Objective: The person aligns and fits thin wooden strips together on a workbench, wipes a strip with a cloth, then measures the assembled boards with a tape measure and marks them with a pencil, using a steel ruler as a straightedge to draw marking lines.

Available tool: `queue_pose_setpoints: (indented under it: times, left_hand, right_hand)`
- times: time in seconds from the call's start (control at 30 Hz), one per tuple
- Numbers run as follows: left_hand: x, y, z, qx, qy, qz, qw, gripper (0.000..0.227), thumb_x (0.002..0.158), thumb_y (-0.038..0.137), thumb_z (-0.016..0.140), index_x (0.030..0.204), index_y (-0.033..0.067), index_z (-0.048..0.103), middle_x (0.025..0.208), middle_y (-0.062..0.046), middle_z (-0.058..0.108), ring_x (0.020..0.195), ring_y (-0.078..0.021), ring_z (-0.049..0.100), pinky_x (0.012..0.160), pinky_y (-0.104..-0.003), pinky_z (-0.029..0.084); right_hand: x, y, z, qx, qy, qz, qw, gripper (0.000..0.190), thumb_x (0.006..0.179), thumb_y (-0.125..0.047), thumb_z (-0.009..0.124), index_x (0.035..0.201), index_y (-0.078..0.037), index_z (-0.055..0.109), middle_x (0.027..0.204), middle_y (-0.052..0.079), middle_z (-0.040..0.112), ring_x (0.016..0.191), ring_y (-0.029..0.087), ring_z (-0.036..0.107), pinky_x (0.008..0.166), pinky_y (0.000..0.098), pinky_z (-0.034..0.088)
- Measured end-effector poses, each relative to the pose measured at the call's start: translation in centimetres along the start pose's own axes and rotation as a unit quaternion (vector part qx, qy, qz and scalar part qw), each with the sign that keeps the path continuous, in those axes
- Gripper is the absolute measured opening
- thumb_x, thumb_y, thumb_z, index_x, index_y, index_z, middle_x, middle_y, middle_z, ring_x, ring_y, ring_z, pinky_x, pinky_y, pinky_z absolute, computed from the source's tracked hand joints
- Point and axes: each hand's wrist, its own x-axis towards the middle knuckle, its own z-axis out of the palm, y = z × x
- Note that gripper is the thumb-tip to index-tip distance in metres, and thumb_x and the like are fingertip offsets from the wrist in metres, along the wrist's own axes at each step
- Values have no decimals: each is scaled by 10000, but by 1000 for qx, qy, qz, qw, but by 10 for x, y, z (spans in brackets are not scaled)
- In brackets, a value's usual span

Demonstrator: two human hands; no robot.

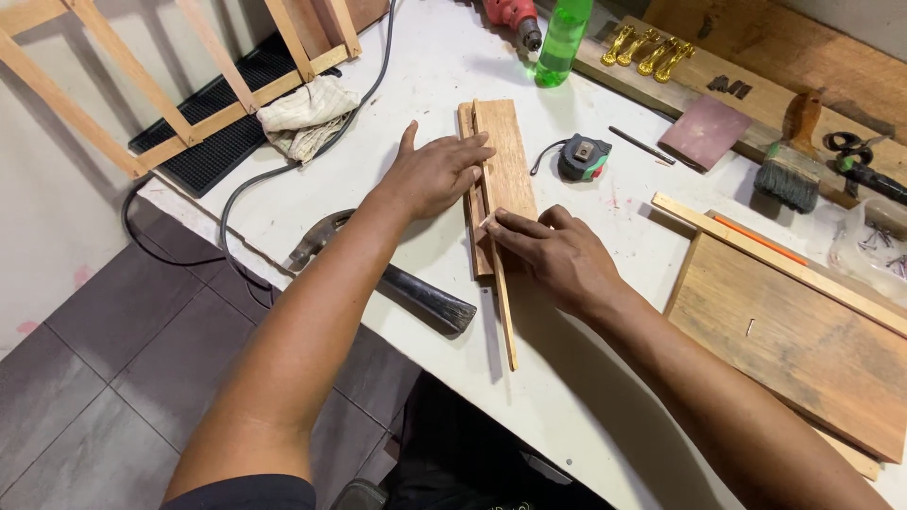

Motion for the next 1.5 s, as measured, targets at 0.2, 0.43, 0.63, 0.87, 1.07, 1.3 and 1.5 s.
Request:
queue_pose_setpoints:
  times: [0.2,0.43,0.63,0.87,1.07,1.3,1.5]
  left_hand:
    - [-1,-5,-4,9,8,28,1000,543,970,252,497,1492,402,472,1623,168,369,1473,-135,400,1248,-635,-36]
    - [1,-13,4,22,23,44,999,559,979,221,505,1498,425,454,1613,172,376,1469,-183,381,1235,-630,-53]
    - [1,-6,2,50,18,33,998,596,971,233,492,1529,423,410,1638,148,340,1493,-207,343,1228,-635,-76]
    - [-2,6,8,68,12,5,998,576,1018,557,385,1557,351,380,1663,90,285,1521,-253,277,1216,-631,-57]
    - [2,1,17,64,29,17,997,621,980,680,369,1525,387,424,1656,78,279,1533,-263,226,1185,-666,-104]
    - [1,0,19,43,48,17,998,510,1048,570,271,1483,444,506,1661,99,327,1524,-291,312,1200,-688,-102]
    - [2,6,18,71,43,5,997,552,1006,639,321,1489,419,475,1645,94,303,1493,-288,312,1167,-678,-111]
  right_hand:
    - [42,18,4,6,-2,33,999,470,939,-265,688,1408,-270,661,1441,-57,639,805,243,500,773,324,508]
    - [63,32,14,7,-3,56,998,473,930,-235,694,1402,-264,672,1436,-52,645,807,241,504,747,328,506]
    - [32,13,1,5,22,17,1000,494,926,-269,713,1417,-240,667,1441,-43,644,806,255,498,760,329,509]
    - [-2,-12,-9,-5,-3,22,1000,494,908,-346,710,1394,-261,677,1435,-67,639,802,241,501,756,328,507]
    - [15,-5,-6,-30,-23,34,999,448,941,-343,688,1382,-268,687,1430,-76,641,799,230,502,734,321,496]
    - [29,11,0,-35,-13,13,999,438,935,-279,689,1373,-266,693,1453,-77,635,808,223,505,755,302,508]
    - [15,-7,-13,16,-25,26,999,503,874,-372,736,1361,-262,676,1415,-76,637,828,248,508,780,336,515]
